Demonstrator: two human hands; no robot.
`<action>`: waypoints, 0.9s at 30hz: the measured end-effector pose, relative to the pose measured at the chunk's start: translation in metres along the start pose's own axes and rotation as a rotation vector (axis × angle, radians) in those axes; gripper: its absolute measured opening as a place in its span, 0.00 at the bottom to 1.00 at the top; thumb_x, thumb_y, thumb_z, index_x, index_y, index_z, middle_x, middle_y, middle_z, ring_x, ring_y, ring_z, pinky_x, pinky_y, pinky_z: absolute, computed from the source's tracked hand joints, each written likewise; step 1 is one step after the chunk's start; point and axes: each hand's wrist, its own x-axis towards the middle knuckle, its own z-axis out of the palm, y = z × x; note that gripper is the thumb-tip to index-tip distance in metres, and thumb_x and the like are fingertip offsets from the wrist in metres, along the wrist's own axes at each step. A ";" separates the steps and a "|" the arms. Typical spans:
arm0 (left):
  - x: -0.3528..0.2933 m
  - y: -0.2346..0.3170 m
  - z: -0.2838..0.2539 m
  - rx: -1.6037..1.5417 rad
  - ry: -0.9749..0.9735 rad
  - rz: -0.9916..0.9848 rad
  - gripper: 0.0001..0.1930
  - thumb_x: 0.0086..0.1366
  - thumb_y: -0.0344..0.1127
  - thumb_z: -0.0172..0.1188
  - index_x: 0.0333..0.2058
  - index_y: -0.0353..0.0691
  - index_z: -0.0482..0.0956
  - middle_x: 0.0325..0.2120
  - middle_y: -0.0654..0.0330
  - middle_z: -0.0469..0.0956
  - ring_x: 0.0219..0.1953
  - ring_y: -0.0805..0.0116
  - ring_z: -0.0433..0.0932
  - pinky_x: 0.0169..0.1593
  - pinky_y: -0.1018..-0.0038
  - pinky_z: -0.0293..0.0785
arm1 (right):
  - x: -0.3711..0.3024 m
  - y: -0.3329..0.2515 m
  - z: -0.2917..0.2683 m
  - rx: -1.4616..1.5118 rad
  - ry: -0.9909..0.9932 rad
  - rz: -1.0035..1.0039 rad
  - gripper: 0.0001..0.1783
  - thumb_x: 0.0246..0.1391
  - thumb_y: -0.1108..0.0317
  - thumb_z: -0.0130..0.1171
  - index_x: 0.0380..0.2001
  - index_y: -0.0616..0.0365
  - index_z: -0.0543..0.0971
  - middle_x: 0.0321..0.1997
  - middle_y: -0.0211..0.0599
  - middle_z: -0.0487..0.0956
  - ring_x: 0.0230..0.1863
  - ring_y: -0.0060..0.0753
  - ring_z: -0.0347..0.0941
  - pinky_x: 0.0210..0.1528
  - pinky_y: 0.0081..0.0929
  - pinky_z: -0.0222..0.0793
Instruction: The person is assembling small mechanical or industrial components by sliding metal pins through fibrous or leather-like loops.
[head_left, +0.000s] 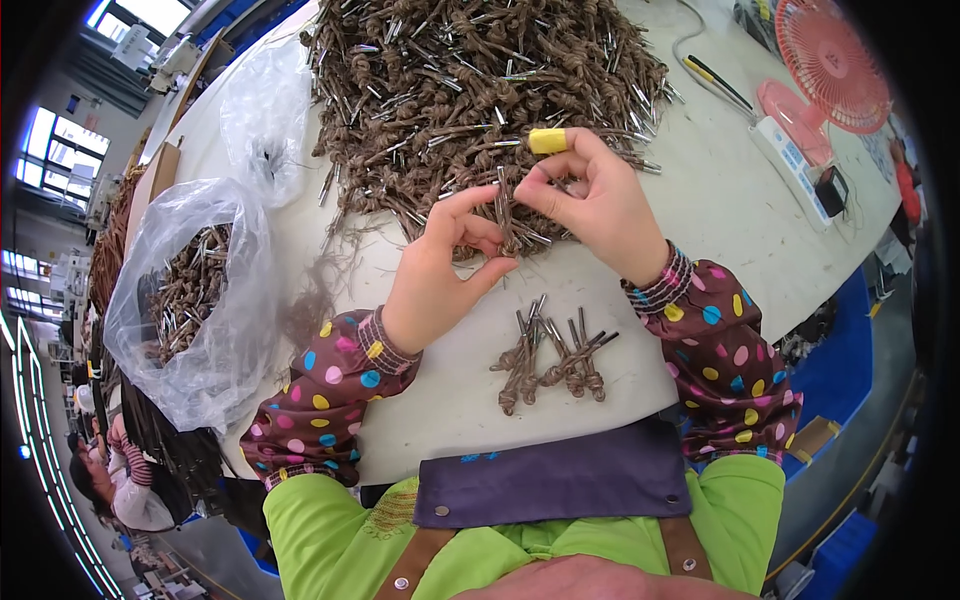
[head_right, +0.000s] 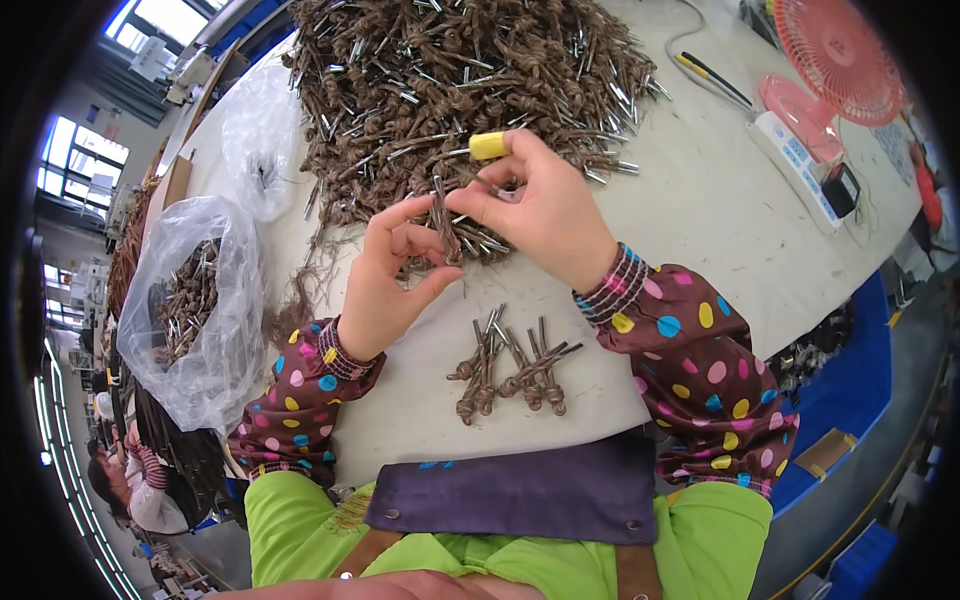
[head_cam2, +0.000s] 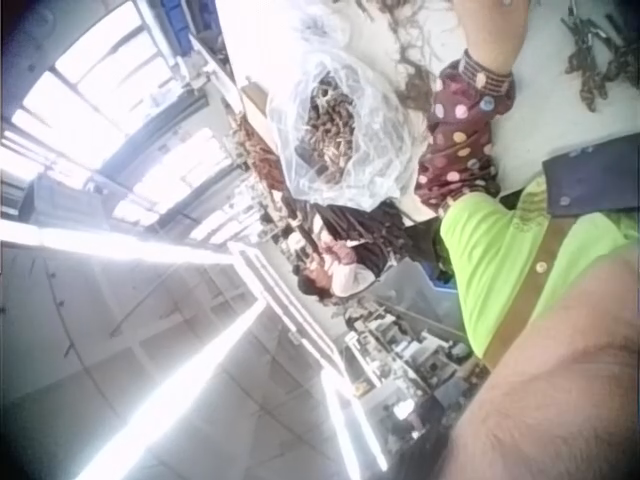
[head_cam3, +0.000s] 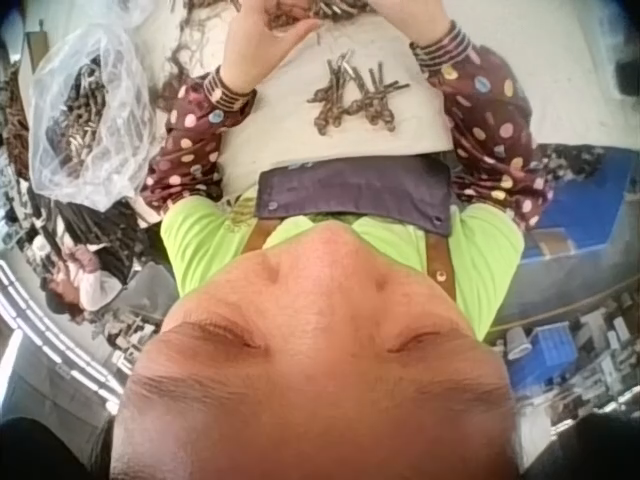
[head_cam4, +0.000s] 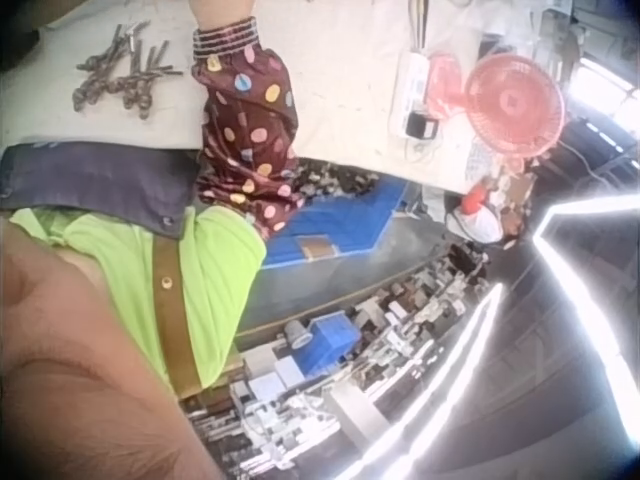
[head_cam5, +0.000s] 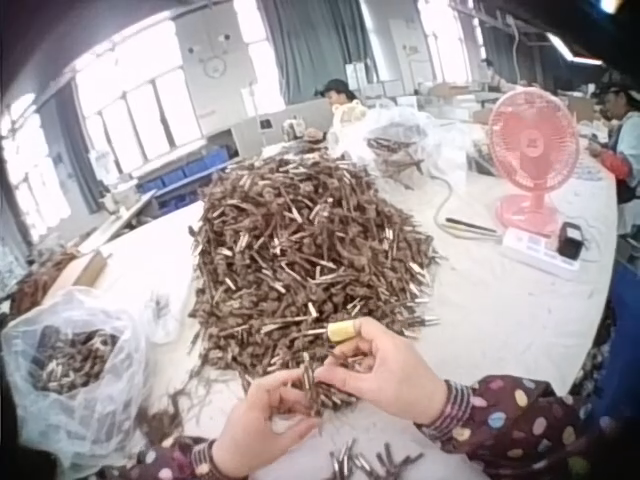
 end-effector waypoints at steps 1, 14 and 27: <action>-0.001 -0.002 0.004 0.165 0.055 0.144 0.32 0.52 0.23 0.66 0.54 0.36 0.59 0.36 0.58 0.75 0.37 0.72 0.76 0.43 0.77 0.73 | -0.004 -0.003 0.004 -0.002 0.000 0.004 0.25 0.46 0.65 0.68 0.45 0.63 0.70 0.31 0.31 0.78 0.28 0.12 0.68 0.29 0.15 0.65; 0.003 0.008 -0.009 0.295 -0.065 0.017 0.15 0.57 0.35 0.64 0.40 0.34 0.75 0.33 0.57 0.76 0.35 0.65 0.75 0.40 0.72 0.71 | -0.009 -0.004 0.012 0.096 -0.088 -0.094 0.21 0.49 0.71 0.62 0.46 0.62 0.71 0.28 0.25 0.77 0.19 0.09 0.55 0.22 0.11 0.55; 0.005 0.007 -0.007 0.244 -0.048 0.110 0.11 0.61 0.34 0.60 0.41 0.36 0.79 0.30 0.53 0.79 0.29 0.61 0.76 0.35 0.71 0.72 | -0.018 -0.018 0.016 -0.226 -0.082 -0.248 0.24 0.47 0.70 0.65 0.48 0.62 0.70 0.31 0.27 0.76 0.20 0.09 0.58 0.23 0.10 0.59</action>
